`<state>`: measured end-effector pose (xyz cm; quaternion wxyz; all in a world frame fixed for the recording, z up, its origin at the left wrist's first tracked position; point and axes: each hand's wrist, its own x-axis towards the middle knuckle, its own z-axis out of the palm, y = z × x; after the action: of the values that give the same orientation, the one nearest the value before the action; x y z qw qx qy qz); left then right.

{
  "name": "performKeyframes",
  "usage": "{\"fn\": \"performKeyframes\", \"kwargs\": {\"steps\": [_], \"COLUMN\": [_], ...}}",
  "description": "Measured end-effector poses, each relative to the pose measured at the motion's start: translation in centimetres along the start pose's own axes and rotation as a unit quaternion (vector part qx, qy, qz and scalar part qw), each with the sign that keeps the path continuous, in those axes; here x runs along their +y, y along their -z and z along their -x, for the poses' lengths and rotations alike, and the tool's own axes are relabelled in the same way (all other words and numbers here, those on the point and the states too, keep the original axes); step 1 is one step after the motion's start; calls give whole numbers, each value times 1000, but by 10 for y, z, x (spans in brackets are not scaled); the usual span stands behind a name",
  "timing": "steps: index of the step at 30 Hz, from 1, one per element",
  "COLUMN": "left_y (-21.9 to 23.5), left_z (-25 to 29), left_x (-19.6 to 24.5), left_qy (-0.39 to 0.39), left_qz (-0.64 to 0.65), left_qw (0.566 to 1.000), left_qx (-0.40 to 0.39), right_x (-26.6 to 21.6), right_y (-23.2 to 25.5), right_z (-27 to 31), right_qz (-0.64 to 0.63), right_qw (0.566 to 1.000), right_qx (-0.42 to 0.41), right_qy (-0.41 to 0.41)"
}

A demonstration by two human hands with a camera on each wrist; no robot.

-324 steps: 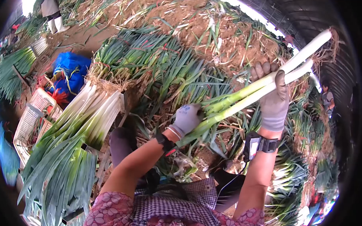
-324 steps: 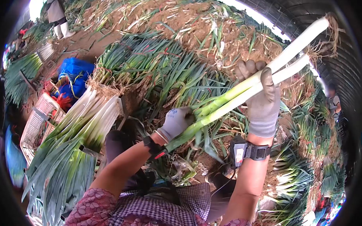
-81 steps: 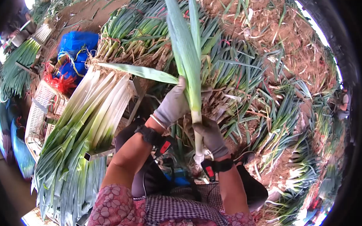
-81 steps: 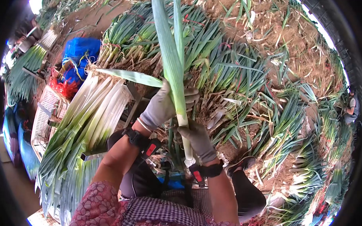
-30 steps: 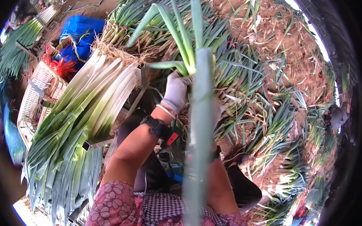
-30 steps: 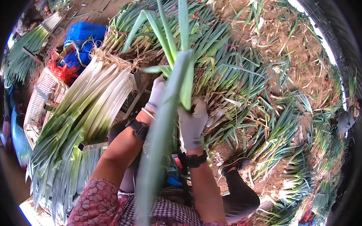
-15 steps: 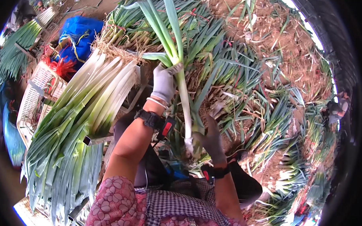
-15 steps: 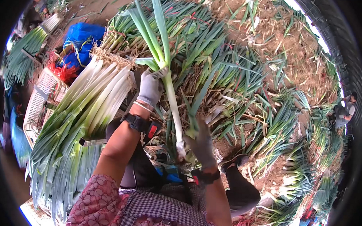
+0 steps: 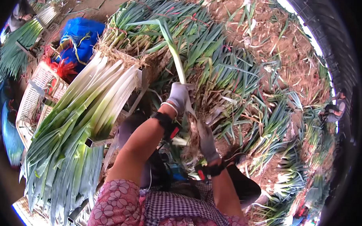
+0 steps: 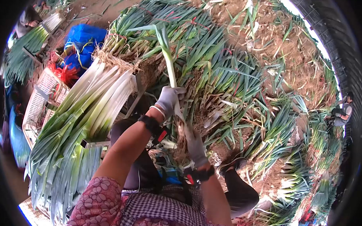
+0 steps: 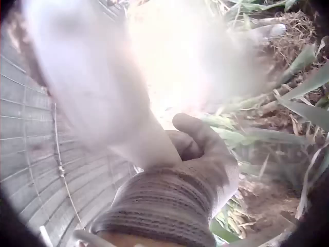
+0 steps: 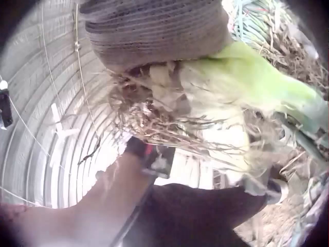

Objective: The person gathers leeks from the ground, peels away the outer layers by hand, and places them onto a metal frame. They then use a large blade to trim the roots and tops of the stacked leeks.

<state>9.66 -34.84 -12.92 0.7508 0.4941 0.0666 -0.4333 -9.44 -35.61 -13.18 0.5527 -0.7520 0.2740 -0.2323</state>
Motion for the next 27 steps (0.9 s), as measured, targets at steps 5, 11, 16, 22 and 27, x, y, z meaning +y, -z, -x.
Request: {"fn": "performKeyframes", "kwargs": {"steps": [5,11,16,22,27], "left_y": [27,39,8,24,19], "left_z": [-60,-113,-76,-105,-111], "left_x": [-9,5,1,-47,-121], "left_qy": [-36,-125,-122,-54,-1], "left_qz": [-75,-199,-78,-98,-268], "left_qw": [992,953,976,988,954], "left_qx": [92,190,164,110,133], "right_x": [-26,-23,-21,15,15], "right_y": [38,87,44,-19,6], "right_z": [84,118,17,-23,2], "right_qz": [58,159,201,93,96], "right_qw": [983,966,976,995,995], "right_qx": [-71,-84,-1,-3,-12], "right_qy": [-158,-188,78,29,26]}}
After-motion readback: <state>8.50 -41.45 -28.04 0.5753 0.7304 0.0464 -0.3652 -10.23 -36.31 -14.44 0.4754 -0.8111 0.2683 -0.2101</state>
